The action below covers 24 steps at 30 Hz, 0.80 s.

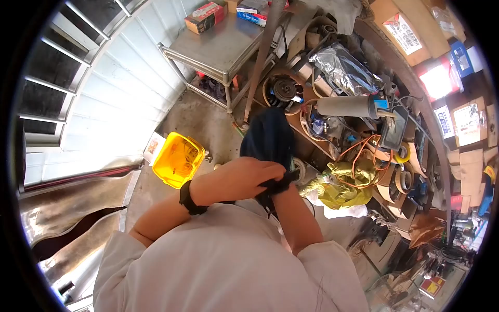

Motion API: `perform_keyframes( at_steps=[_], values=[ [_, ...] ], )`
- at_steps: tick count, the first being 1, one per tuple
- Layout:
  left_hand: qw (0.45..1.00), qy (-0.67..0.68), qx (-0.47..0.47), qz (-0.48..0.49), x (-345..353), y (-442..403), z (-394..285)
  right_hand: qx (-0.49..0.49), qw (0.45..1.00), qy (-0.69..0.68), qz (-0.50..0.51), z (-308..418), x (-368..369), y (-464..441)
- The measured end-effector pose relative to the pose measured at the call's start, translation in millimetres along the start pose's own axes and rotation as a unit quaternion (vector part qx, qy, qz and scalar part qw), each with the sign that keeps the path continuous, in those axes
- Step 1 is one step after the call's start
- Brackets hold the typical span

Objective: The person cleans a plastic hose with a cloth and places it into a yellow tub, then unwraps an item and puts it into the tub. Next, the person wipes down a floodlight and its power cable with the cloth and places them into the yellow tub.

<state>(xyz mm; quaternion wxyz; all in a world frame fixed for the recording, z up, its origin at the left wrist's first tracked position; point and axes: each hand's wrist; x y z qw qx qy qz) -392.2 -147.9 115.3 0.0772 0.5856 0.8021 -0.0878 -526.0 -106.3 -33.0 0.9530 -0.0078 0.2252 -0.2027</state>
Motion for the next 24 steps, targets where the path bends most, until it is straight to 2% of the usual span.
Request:
perform_keyframes(
  at_steps=[1,2,5,6,11,15,18,21,22,23,24],
  values=[
    [1.0,-0.004,-0.008,0.001,-3,5,2,-0.017,0.999,0.029,0.009,0,1,-11],
    [0.999,0.019,-0.001,-0.043,-10,12,1,-0.022,0.998,0.067,0.0,-2,0,-19],
    [0.994,0.106,0.014,-0.007,-30,22,10,-0.014,0.988,0.151,-0.038,-9,-8,-8],
    [0.988,0.144,0.047,0.037,-31,24,15,-0.01,0.984,0.173,-0.05,-11,-11,-2],
    [0.969,0.21,0.042,0.122,-27,26,33,0.041,0.955,0.272,-0.111,-31,-37,48],
    [0.947,0.276,0.029,0.163,-27,35,34,0.067,0.934,0.33,-0.12,-54,-53,80],
    [0.943,0.297,0.048,0.144,-40,30,32,0.065,0.92,0.369,-0.116,-80,-61,82],
    [0.964,0.194,0.01,0.181,-44,13,37,0.044,0.896,0.419,-0.14,-100,-68,73],
    [0.97,0.176,0.012,0.17,-40,9,39,0.026,0.879,0.439,-0.184,-98,-69,69],
    [0.975,0.157,0.013,0.159,-36,5,43,0.05,0.926,0.322,-0.192,-97,-77,66],
    [0.979,0.137,0.015,0.15,-33,-1,47,0.072,0.957,0.199,-0.2,-54,-87,49]
  ],
)
Point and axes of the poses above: each hand's wrist, its own y-axis away from the middle knuckle, its own x-axis out of the palm, z = x × y, and after that the axes turned 14 degrees about y, right-handed
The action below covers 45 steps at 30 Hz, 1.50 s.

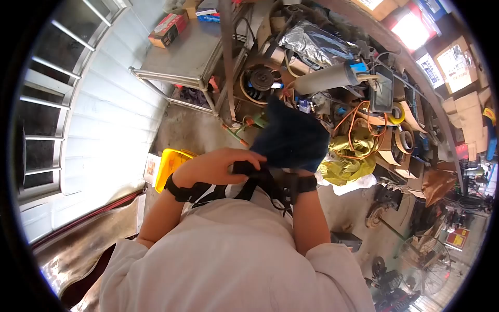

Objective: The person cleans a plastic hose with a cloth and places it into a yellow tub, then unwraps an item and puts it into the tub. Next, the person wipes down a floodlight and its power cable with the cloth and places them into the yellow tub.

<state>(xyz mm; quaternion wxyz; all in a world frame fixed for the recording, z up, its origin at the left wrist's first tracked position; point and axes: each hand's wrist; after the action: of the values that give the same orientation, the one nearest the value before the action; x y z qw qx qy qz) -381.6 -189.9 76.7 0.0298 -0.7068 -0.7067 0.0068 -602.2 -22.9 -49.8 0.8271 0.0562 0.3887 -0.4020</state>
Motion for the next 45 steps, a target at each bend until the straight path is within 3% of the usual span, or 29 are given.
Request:
perform_keyframes(
  at_steps=[2,3,5,8,12,17,22,29,38,45],
  values=[
    [0.998,-0.047,0.014,-0.047,1,-9,9,0.027,0.995,-0.1,-0.012,40,-32,-20],
    [0.995,-0.07,0.023,-0.069,1,-13,14,0.008,0.996,-0.077,-0.035,49,-48,-26],
    [0.99,-0.046,-0.066,-0.114,-4,-16,32,-0.03,0.995,-0.024,-0.087,58,-80,-38],
    [0.972,-0.037,-0.159,-0.171,-12,-34,30,-0.043,0.989,0.019,-0.14,36,-120,-55],
    [0.96,-0.03,-0.175,-0.216,-23,-43,69,-0.023,0.984,0.051,-0.168,-13,-149,-100],
    [0.944,0.038,-0.21,-0.252,-13,-56,79,-0.003,0.985,0.116,-0.126,-70,-138,-189],
    [0.933,0.047,-0.226,-0.275,2,-65,72,0.029,0.976,0.214,-0.022,-104,-69,-269],
    [0.899,0.042,-0.244,-0.36,18,-41,67,0.079,0.936,0.339,0.059,-127,-16,-311],
    [0.883,0.043,-0.234,-0.404,24,-25,66,0.014,0.945,0.327,-0.028,-125,-34,-326],
    [0.891,0.039,-0.212,-0.401,24,-20,67,-0.08,0.94,0.3,-0.14,-94,-117,-341]
  ],
)
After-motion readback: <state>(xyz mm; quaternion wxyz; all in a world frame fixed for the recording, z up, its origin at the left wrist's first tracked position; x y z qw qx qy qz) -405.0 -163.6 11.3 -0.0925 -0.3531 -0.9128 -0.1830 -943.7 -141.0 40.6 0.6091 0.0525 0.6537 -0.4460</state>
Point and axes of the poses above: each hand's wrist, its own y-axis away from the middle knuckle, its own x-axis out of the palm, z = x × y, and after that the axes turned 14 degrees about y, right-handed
